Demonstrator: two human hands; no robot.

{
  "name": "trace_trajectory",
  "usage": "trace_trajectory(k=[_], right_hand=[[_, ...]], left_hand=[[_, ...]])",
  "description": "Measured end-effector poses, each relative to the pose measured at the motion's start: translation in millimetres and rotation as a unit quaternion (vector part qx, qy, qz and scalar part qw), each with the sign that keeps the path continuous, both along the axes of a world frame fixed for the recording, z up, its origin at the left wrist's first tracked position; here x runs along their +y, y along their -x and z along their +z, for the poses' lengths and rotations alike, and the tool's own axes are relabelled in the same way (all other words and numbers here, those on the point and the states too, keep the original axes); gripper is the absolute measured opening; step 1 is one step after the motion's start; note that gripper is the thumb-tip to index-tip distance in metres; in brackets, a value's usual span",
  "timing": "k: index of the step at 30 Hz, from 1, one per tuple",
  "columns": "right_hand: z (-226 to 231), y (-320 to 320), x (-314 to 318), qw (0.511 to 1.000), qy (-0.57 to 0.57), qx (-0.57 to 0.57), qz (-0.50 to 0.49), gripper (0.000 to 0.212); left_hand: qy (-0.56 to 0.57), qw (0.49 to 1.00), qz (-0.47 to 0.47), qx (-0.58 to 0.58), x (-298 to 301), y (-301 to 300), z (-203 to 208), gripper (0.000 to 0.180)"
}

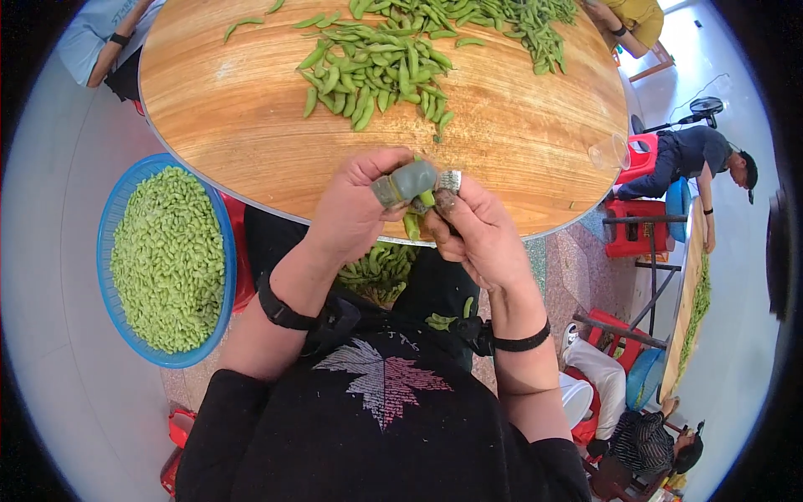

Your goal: Manually shelling green beans (edamame) from their pods into a blue plastic bowl.

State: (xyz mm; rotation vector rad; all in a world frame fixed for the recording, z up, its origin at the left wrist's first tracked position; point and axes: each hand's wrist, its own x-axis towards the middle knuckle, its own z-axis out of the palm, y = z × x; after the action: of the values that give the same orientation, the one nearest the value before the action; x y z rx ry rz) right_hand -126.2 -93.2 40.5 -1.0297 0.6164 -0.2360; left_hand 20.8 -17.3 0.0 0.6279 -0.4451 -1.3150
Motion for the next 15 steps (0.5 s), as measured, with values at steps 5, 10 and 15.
trace_trajectory(k=[5,10,15], right_hand=[[-12,-5,3,0.951,0.295,0.088,-0.036,0.011],[-8,-10,-1,0.961,0.249,0.091,-0.081,0.010],[-10,-1,-12,0.968,0.237,0.076,0.022,0.013]], left_hand=[[-0.027,0.944,0.097,-0.315,-3,12,5,0.014],[-0.024,0.952,0.121,-0.281,-7,10,-3,0.017],[-0.046,0.986,0.047,-0.154,0,6,4,0.024]])
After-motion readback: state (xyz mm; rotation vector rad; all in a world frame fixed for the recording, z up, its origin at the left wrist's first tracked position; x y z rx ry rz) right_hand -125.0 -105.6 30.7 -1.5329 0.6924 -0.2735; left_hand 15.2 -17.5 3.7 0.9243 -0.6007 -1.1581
